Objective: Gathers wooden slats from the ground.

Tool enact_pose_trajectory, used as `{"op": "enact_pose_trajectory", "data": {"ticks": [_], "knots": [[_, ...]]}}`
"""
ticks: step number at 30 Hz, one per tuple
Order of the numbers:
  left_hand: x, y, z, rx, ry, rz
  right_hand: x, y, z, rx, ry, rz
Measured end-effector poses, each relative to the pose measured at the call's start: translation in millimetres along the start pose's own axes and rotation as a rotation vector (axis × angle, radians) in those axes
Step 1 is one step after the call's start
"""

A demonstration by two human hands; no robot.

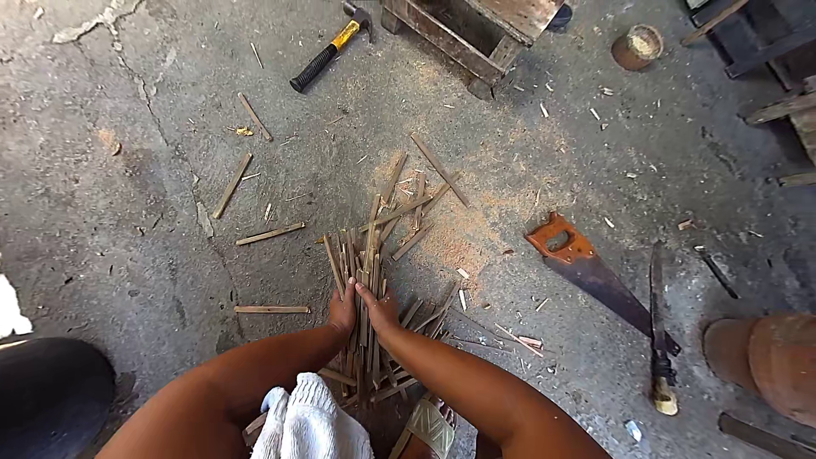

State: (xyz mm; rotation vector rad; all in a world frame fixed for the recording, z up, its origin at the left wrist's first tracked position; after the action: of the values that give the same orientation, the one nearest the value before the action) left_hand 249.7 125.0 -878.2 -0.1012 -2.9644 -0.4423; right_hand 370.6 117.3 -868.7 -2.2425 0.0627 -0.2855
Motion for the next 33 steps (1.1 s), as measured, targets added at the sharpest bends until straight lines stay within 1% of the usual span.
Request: {"op": "enact_pose_trajectory", "data": {"ticks": [3, 6, 8, 11, 15, 18, 21, 24, 27, 31, 33], "knots": [[10.2, 21.8, -15.0, -0.046, 0.038, 0.046, -5.7, -18.8, -1.8, 0.029, 0.016, 0.057], [21.9, 42.8, -17.9, -0.08, 0.066, 0.067, -16.7, -34.3, 7.1, 0.071, 0.021, 0.124], [29.4, 52.3, -18.8, -0.068, 0.086, 0.066, -24.0, -41.5, 12.4, 0.083, 0.027, 0.138], [36.9, 69.1, -29.0, -0.035, 0.109, 0.041, -29.2, -64.3, 12.6, 0.065, 0.031, 0.12], [39.3, 91.7, -56.6, -0.053, 0.11, 0.009, -20.3, -108.4, -1.1, 0.044, 0.034, 0.084], [33.5, 104.8, -87.6, -0.063, 0.081, 0.026, -3.4, -135.9, -21.3, 0.056, 0.088, 0.101], [30.2, 110.9, -131.6, -0.079, 0.039, 0.058, 15.3, -161.8, -57.4, 0.044, 0.137, 0.122], [42.5, 111.9, -188.5, -0.1, 0.025, 0.053, 22.4, -190.4, -106.5, 0.021, 0.137, 0.139], [65.1, 105.2, -254.7, -0.098, 0.033, 0.042, 25.0, -224.6, -166.0, -0.017, 0.123, 0.124], [88.3, 102.6, -355.4, -0.107, 0.071, -0.082, 37.3, -291.0, -244.6, -0.034, 0.036, 0.029], [94.5, 106.1, -404.5, -0.107, 0.084, -0.114, 48.0, -320.7, -278.7, -0.016, 0.02, 0.018]]}}
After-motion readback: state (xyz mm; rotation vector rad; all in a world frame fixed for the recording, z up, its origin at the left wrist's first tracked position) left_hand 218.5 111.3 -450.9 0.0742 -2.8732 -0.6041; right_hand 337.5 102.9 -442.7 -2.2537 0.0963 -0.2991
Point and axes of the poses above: each hand's wrist, its own z-axis towards the middle knuckle, its own x-axis out of the back of the hand, y = z × x, the point moved 7 cm from there along z, towards the middle knuckle, and after that the axes turned 15 degrees about x, right-handed, at the moved point
